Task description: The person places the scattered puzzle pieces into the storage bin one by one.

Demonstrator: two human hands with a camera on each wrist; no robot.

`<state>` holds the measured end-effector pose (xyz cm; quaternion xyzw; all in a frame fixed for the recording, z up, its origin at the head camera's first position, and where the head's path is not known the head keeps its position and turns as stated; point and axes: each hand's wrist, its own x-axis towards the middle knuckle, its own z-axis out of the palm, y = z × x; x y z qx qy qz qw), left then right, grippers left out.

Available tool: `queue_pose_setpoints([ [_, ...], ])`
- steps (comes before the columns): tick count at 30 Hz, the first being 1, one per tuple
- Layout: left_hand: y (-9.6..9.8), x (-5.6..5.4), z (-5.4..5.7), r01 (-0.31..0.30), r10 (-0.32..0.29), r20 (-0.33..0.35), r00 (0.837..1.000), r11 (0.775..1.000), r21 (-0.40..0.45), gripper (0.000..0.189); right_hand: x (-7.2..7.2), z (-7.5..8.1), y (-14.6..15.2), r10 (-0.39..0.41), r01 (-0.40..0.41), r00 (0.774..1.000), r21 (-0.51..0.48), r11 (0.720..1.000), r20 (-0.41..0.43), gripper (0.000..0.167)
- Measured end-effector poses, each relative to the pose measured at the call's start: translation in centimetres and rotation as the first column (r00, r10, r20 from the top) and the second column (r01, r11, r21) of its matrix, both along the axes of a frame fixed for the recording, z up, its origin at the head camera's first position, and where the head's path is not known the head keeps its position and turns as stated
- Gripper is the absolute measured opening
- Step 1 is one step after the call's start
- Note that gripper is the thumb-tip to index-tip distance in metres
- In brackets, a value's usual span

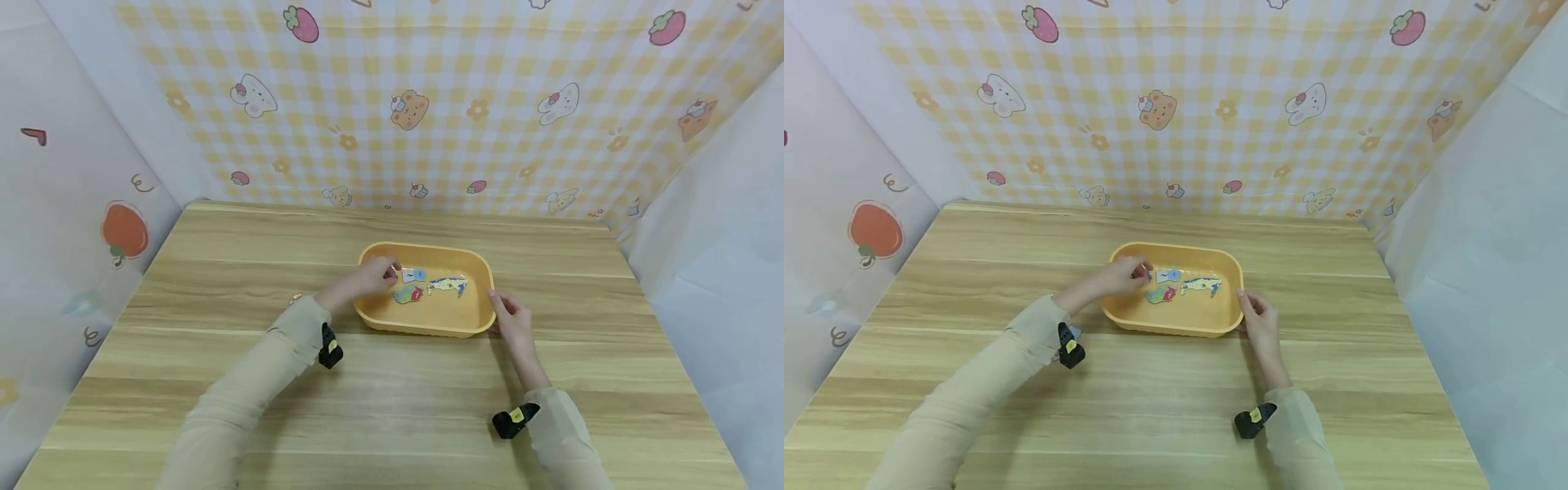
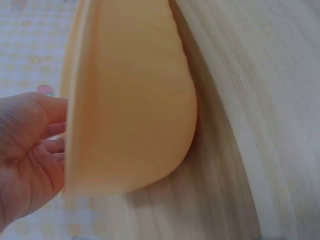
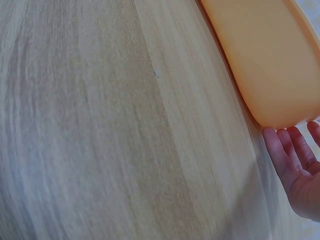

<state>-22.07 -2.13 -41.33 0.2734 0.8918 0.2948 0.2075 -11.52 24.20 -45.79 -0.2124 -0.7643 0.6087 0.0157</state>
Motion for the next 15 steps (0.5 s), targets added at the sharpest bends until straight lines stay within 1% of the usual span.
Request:
queue_pose_setpoints([
  [2,-0.8,0.1,0.3,-0.01,0.013,-0.041,0.999,0.998,0.068,0.026,0.0,0.0,0.0,-0.007,0.007,1.0,-0.006,1.0,0.003,0.053],
  [5,-2.2,0.3,0.6,-0.025,0.04,-0.092,0.995,0.986,0.162,0.025,0.0,0.1,-0.1,-0.002,0.002,1.0,-0.017,1.0,0.004,0.052],
  [6,-2.7,0.4,0.6,-0.036,0.056,-0.1,0.993,0.981,0.189,0.025,0.0,0.1,-0.1,-0.002,0.002,1.0,-0.018,1.0,0.006,0.052],
  [9,-4.4,0.5,0.7,-0.089,0.118,-0.107,0.987,0.966,0.244,0.026,0.0,0.2,-0.1,0.012,-0.011,1.0,-0.015,1.0,0.008,0.053],
  [11,-5.5,0.6,0.6,-0.137,0.168,-0.094,0.981,0.952,0.272,0.027,0.0,0.2,-0.1,0.015,-0.015,1.0,-0.01,1.0,0.011,0.054],
  [13,-6.6,0.7,0.6,-0.179,0.211,-0.085,0.974,0.941,0.287,0.028,0.1,0.3,-0.1,0.015,-0.015,1.0,-0.008,1.0,0.013,0.054],
  [15,-7.8,0.8,0.5,-0.205,0.235,-0.076,0.969,0.936,0.286,0.029,0.1,0.3,-0.1,0.013,-0.013,1.0,-0.004,1.0,0.011,0.054],
])
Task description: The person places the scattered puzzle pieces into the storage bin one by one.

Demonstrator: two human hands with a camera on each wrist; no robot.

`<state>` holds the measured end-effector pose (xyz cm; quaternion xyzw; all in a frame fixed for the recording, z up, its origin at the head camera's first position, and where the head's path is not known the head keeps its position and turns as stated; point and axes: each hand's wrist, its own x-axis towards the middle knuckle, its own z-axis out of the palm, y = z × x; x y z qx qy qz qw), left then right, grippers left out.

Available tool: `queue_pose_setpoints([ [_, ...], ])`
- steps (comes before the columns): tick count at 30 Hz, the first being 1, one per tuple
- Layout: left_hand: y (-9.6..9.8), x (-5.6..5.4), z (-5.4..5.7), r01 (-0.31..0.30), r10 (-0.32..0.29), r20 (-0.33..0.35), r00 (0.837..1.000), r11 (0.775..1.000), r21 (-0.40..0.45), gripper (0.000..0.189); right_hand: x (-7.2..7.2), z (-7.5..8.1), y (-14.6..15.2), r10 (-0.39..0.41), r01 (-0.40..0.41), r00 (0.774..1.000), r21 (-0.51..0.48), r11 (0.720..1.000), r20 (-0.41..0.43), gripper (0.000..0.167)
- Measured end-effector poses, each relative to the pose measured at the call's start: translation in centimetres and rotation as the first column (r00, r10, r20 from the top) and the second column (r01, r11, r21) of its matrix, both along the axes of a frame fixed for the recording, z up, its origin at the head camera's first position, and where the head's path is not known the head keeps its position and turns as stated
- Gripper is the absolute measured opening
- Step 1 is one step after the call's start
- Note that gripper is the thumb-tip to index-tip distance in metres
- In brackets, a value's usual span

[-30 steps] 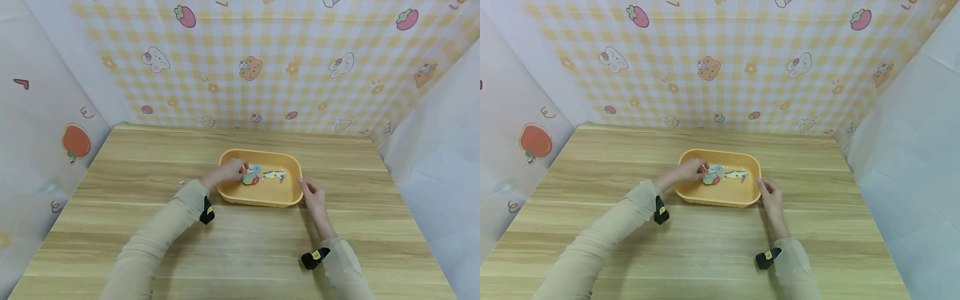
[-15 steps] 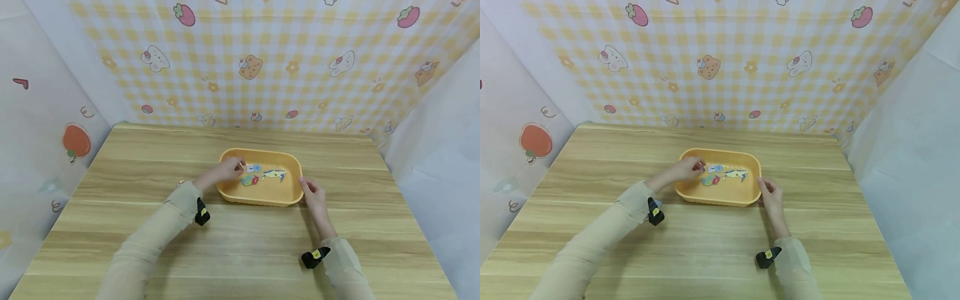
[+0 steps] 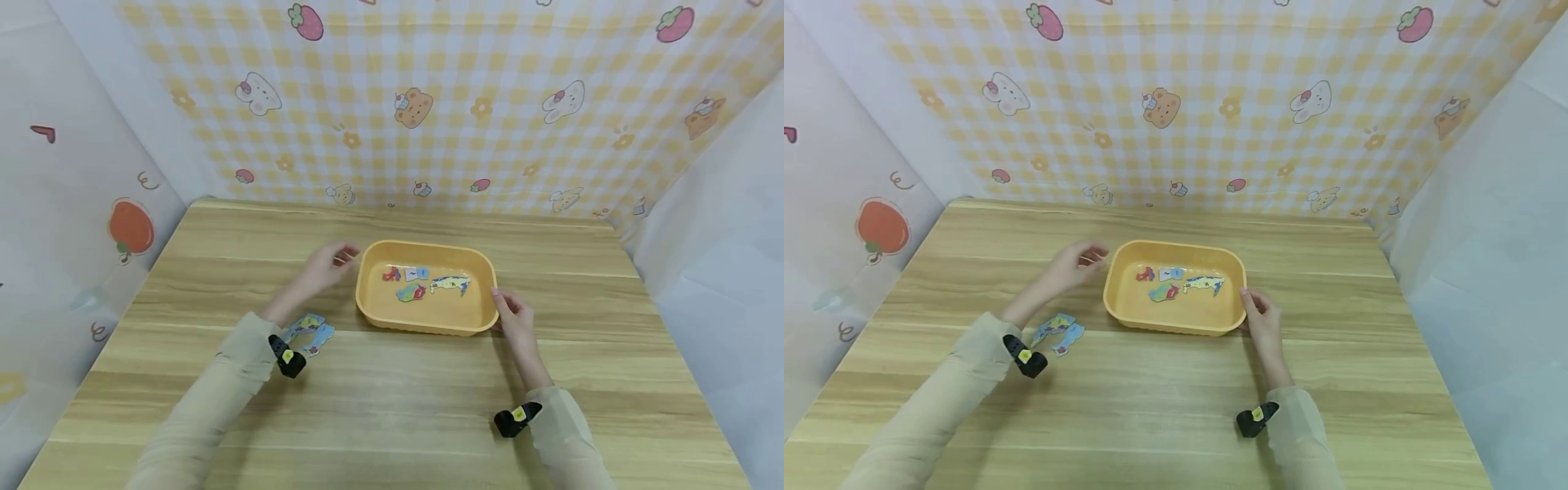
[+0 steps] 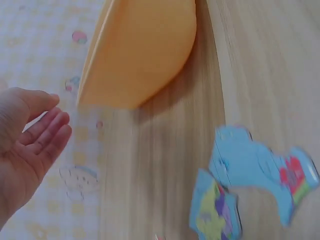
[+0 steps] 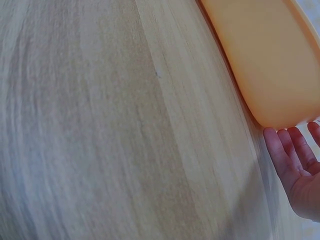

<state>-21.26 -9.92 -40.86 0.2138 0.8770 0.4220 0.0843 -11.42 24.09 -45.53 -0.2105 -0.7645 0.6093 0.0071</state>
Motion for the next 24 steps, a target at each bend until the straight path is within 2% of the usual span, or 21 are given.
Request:
queue_pose_setpoints([
  [3,-1.8,0.2,-0.2,-0.023,0.024,0.034,0.999,0.999,-0.039,0.031,0.0,0.0,0.0,-0.007,0.007,1.0,0.004,1.0,-0.006,0.054],
  [6,-3.8,0.7,-0.7,-0.039,0.051,0.105,0.993,0.992,-0.118,0.032,0.0,0.0,0.0,-0.006,0.006,1.0,0.009,1.0,-0.005,0.054],
  [8,-5.0,1.1,-1.2,-0.047,0.073,0.146,0.987,0.984,-0.174,0.032,0.0,0.0,0.0,-0.004,0.004,1.0,0.006,1.0,0.0,0.053],
  [12,-6.8,1.9,-1.9,-0.087,0.143,0.187,0.972,0.957,-0.278,0.032,0.1,0.5,-0.2,-0.005,0.005,1.0,-0.013,1.0,0.013,0.05],
  [15,-7.5,2.3,-2.2,-0.132,0.207,0.199,0.958,0.933,-0.333,0.029,0.1,0.4,-0.2,-0.008,0.008,1.0,-0.016,1.0,0.006,0.051],
  [18,-7.7,2.5,-2.4,-0.163,0.25,0.212,0.945,0.919,-0.358,0.025,0.1,0.2,-0.1,-0.007,0.006,1.0,-0.008,1.0,-0.002,0.052],
  [21,-7.7,2.5,-2.7,-0.178,0.266,0.207,0.942,0.914,-0.366,0.021,0.0,-0.1,0.1,-0.008,0.008,1.0,-0.004,1.0,-0.004,0.053],
  [24,-7.6,2.5,-2.9,-0.169,0.258,0.2,0.945,0.911,-0.376,0.018,0.0,-0.1,0.1,-0.005,0.005,1.0,0.0,1.0,-0.001,0.053],
])
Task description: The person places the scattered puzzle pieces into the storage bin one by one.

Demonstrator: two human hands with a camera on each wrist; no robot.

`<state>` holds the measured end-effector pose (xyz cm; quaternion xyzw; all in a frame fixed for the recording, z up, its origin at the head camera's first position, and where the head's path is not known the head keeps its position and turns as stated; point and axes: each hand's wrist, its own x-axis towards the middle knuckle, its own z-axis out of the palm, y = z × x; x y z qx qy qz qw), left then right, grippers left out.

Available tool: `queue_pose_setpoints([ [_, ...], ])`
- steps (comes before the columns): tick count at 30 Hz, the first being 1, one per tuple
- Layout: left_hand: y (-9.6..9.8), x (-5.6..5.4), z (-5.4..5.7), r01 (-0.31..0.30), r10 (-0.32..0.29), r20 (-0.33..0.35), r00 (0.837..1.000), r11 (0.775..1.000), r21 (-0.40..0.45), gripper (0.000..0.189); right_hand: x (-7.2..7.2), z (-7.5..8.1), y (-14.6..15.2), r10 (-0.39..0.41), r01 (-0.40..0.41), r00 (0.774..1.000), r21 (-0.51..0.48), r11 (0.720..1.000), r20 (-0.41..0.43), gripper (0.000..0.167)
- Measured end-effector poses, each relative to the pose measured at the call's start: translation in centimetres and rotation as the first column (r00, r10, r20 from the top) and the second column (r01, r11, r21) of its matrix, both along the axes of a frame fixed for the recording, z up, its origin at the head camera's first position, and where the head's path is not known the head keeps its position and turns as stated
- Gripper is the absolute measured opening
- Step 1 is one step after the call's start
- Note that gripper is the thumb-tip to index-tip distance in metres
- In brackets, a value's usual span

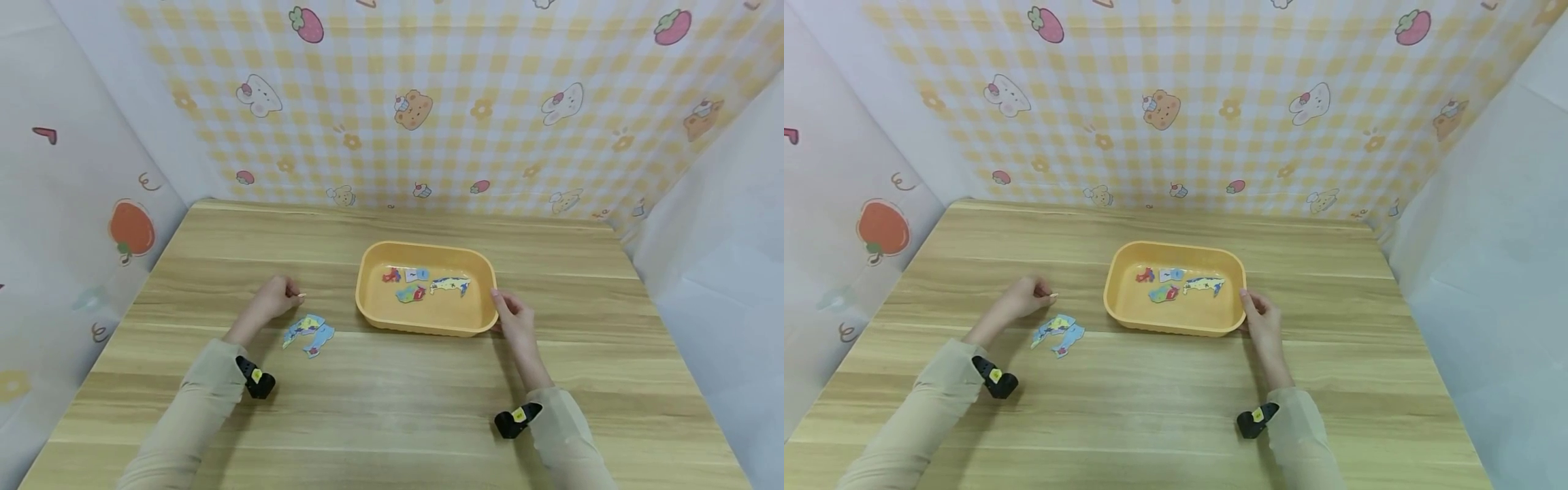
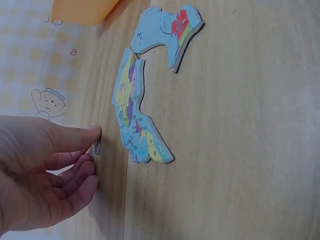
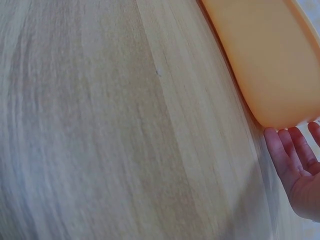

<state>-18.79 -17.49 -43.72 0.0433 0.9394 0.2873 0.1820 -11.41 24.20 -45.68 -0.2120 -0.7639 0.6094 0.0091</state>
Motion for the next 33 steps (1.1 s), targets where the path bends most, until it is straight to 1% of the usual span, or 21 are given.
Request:
queue_pose_setpoints([
  [4,0.0,0.0,-0.2,0.035,-0.035,-0.012,0.999,0.999,0.0,0.016,0.0,-0.1,0.0,0.009,-0.009,1.0,0.0,1.0,0.006,0.054],
  [9,-0.2,0.1,-0.5,0.063,-0.06,-0.042,0.997,0.995,0.077,0.016,0.0,-0.2,0.0,0.02,-0.02,1.0,-0.002,1.0,0.006,0.055],
  [15,-0.4,0.4,-0.8,0.081,-0.068,-0.1,0.993,0.988,0.13,0.017,0.0,-0.2,0.0,0.006,-0.006,1.0,-0.007,1.0,0.003,0.053],
  [21,-0.1,0.3,-1.0,0.122,-0.094,-0.174,0.98,0.98,0.159,0.013,-0.1,-0.2,-0.1,-0.006,0.006,1.0,-0.002,1.0,0.002,0.054],
  [27,0.6,0.3,-0.9,0.117,-0.079,-0.197,0.977,0.975,0.189,0.013,0.0,-0.1,-0.1,-0.006,0.006,1.0,-0.001,1.0,0.008,0.055],
  [33,1.0,0.2,-0.6,0.08,-0.039,-0.18,0.983,0.971,0.226,0.018,0.0,0.0,-0.1,0.002,-0.003,1.0,-0.025,1.0,-0.015,0.054],
])
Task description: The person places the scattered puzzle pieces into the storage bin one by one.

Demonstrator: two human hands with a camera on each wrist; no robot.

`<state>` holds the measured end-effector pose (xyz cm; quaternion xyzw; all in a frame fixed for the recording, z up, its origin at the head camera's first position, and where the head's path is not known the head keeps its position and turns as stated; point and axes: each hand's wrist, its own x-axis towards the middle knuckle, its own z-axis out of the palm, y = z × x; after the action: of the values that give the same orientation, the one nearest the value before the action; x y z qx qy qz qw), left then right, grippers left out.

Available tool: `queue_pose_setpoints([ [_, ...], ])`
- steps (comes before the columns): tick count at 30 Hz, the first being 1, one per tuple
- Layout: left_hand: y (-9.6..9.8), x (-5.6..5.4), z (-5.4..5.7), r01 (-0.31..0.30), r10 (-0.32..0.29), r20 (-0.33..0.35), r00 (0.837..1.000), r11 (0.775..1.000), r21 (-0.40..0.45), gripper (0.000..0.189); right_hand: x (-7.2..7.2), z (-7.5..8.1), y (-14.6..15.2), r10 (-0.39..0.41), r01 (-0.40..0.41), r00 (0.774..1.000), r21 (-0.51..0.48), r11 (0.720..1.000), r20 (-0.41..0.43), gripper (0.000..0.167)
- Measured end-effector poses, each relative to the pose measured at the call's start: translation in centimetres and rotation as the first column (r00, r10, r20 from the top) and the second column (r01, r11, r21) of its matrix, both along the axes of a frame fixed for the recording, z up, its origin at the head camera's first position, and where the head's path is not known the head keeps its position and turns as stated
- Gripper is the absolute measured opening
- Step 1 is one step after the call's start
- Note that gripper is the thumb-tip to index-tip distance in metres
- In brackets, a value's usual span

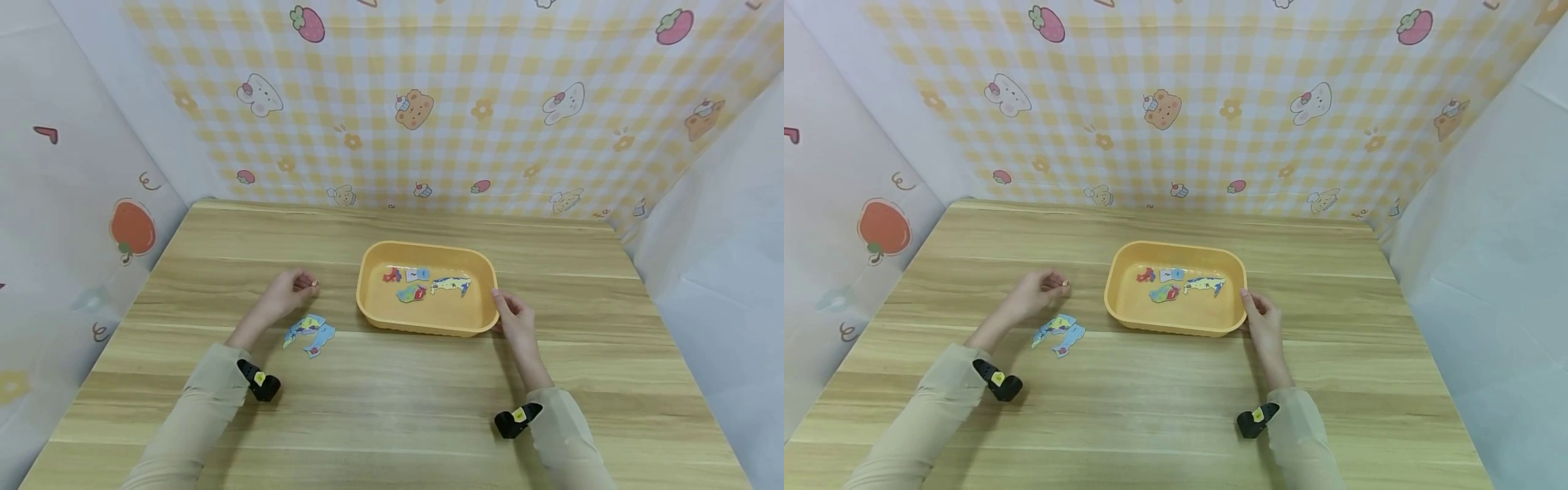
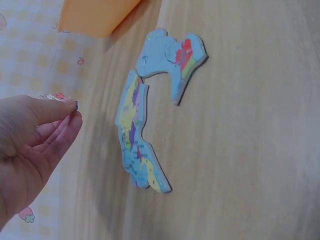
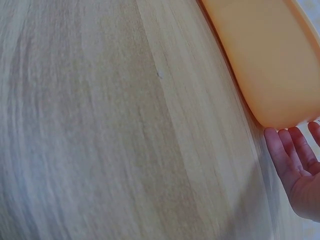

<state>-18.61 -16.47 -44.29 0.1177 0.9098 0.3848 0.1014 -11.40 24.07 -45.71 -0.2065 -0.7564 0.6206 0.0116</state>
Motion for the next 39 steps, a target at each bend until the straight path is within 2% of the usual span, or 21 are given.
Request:
queue_pose_setpoints([
  [7,0.8,-0.6,0.6,0.018,-0.016,-0.038,0.999,0.999,0.049,0.02,0.1,0.1,0.1,-0.012,0.012,1.0,-0.01,1.0,-0.007,0.052],
  [12,1.6,-1.0,1.3,0.024,-0.023,-0.061,0.998,0.999,0.021,0.021,0.1,0.1,0.0,0.0,0.0,1.0,-0.001,1.0,-0.001,0.053],
  [22,3.6,-1.7,3.1,0.079,-0.081,-0.069,0.994,0.997,-0.019,0.024,0.1,0.4,-0.2,-0.01,0.01,1.0,-0.01,1.0,-0.001,0.052],
  [29,4.9,-2.1,4.0,0.148,-0.151,-0.14,0.979,0.988,-0.034,0.022,0.0,0.1,-0.1,0.0,0.0,1.0,-0.011,1.0,-0.005,0.054],
  [33,5.6,-2.2,4.3,0.159,-0.169,-0.169,0.971,0.985,-0.07,0.022,0.1,0.1,-0.1,0.001,-0.001,1.0,-0.014,1.0,-0.006,0.054],
  [39,6.6,-2.5,4.6,0.184,-0.204,-0.232,0.951,0.977,-0.103,0.02,0.2,0.1,-0.1,0.003,-0.003,1.0,-0.008,1.0,-0.009,0.056],
])
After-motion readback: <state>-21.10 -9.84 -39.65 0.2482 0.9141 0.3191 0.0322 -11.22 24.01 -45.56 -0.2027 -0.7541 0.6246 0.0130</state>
